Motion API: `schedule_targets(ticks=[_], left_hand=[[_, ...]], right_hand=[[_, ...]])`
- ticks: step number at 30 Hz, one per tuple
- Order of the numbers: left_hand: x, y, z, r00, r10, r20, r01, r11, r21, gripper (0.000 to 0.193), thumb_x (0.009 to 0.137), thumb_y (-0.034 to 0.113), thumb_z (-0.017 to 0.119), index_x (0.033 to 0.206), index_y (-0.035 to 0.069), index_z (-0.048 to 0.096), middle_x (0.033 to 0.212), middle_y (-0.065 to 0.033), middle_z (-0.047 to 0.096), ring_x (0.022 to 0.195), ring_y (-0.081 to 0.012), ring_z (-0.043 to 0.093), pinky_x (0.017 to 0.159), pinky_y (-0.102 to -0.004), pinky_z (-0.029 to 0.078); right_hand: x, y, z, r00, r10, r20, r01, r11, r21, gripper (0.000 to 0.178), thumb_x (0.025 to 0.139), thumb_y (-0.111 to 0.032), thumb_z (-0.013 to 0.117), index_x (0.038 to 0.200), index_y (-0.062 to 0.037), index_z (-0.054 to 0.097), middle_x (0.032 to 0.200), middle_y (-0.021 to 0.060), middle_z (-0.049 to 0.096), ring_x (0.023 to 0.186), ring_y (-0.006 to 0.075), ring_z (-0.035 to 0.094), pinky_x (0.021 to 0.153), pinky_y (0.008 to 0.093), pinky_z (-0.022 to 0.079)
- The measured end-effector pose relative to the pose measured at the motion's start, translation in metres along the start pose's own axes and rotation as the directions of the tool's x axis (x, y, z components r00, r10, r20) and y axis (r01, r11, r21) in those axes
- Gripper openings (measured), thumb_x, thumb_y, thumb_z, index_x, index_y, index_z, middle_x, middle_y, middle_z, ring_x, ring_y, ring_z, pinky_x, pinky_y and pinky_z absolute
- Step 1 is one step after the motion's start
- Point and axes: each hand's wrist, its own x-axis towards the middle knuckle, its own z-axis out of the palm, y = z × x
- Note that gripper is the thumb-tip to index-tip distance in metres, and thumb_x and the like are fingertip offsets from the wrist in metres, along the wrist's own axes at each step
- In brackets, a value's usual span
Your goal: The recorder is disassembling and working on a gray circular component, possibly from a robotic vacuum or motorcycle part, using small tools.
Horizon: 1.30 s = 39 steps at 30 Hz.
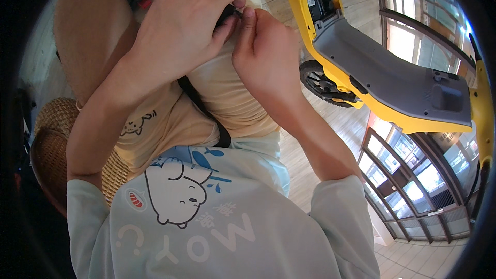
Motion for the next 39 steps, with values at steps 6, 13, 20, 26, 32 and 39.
schedule_targets(ticks=[6, 13, 20, 26, 32, 39], left_hand=[[0.001, 0.002, -0.004, 0.994, 0.100, -0.036, -0.097, 0.992, 0.081, 0.018, 0.077, 0.008, 0.066, 0.089, -0.002, 0.057, 0.093, -0.0141, 0.052, 0.076, -0.0293, 0.063, 0.062, -0.0363, 0.056], [-0.004, 0.006, 0.001, 1.000, -0.004, -0.027, 0.005, 0.999, 0.048, 0.016, 0.078, 0.007, 0.071, 0.093, 0.006, 0.064, 0.092, -0.0107, 0.054, 0.076, -0.0297, 0.064, 0.064, -0.0394, 0.055], [-0.003, 0.011, -0.002, 0.998, -0.063, -0.016, 0.064, 0.998, 0.026, 0.022, 0.078, 0.007, 0.073, 0.098, 0.012, 0.066, 0.093, -0.0075, 0.056, 0.080, -0.0295, 0.065, 0.066, -0.0402, 0.056], [-0.002, 0.005, 0.000, 0.993, -0.056, -0.101, 0.059, 0.998, 0.027, 0.025, 0.076, 0.007, 0.076, 0.099, 0.010, 0.066, 0.097, -0.0076, 0.059, 0.083, -0.0313, 0.065, 0.070, -0.0412, 0.056], [-0.001, 0.002, -0.003, 0.997, -0.062, -0.044, 0.063, 0.998, 0.029, 0.029, 0.075, 0.007, 0.076, 0.102, 0.011, 0.066, 0.098, -0.0073, 0.060, 0.087, -0.0311, 0.065, 0.072, -0.0413, 0.056], [-0.002, 0.006, -0.001, 0.997, -0.049, -0.065, 0.053, 0.997, 0.057, 0.027, 0.075, 0.008, 0.077, 0.100, 0.011, 0.066, 0.095, -0.0074, 0.058, 0.085, -0.0314, 0.065, 0.071, -0.0416, 0.056]], right_hand=[[0.024, 0.003, -0.029, 0.544, 0.314, 0.778, -0.826, 0.041, 0.562, 0.030, 0.104, -0.021, 0.047, 0.079, -0.0077, 0.051, 0.059, 0.0007, 0.041, 0.046, 0.0134, 0.036, 0.041, 0.0301, 0.027], [0.023, -0.011, -0.035, 0.521, 0.411, 0.748, -0.848, 0.148, 0.509, 0.032, 0.109, -0.030, 0.043, 0.081, -0.0129, 0.046, 0.065, -0.0081, 0.031, 0.049, 0.0031, 0.023, 0.041, 0.0220, 0.019], [-0.002, 0.006, -0.023, 0.978, -0.064, 0.200, 0.067, 0.998, -0.006, 0.022, 0.103, -0.019, 0.052, 0.090, -0.0012, 0.051, 0.069, 0.0190, 0.064, 0.061, 0.0353, 0.065, 0.054, 0.0464, 0.048], [0.000, 0.010, -0.001, 0.984, -0.156, 0.089, 0.171, 0.961, -0.215, 0.009, 0.100, -0.009, 0.052, 0.099, -0.0003, 0.052, 0.076, 0.0257, 0.063, 0.070, 0.0489, 0.061, 0.060, 0.0565, 0.045], [0.003, 0.006, 0.005, 0.996, -0.074, 0.042, 0.074, 0.997, -0.014, 0.020, 0.103, -0.013, 0.047, 0.092, 0.0015, 0.054, 0.072, 0.0257, 0.061, 0.061, 0.0463, 0.057, 0.055, 0.0511, 0.044], [0.016, 0.000, -0.012, 0.861, 0.314, 0.400, -0.472, 0.787, 0.397, 0.031, 0.109, -0.026, 0.044, 0.088, -0.0060, 0.056, 0.062, -0.0020, 0.043, 0.050, 0.0089, 0.035, 0.043, 0.0290, 0.026]])
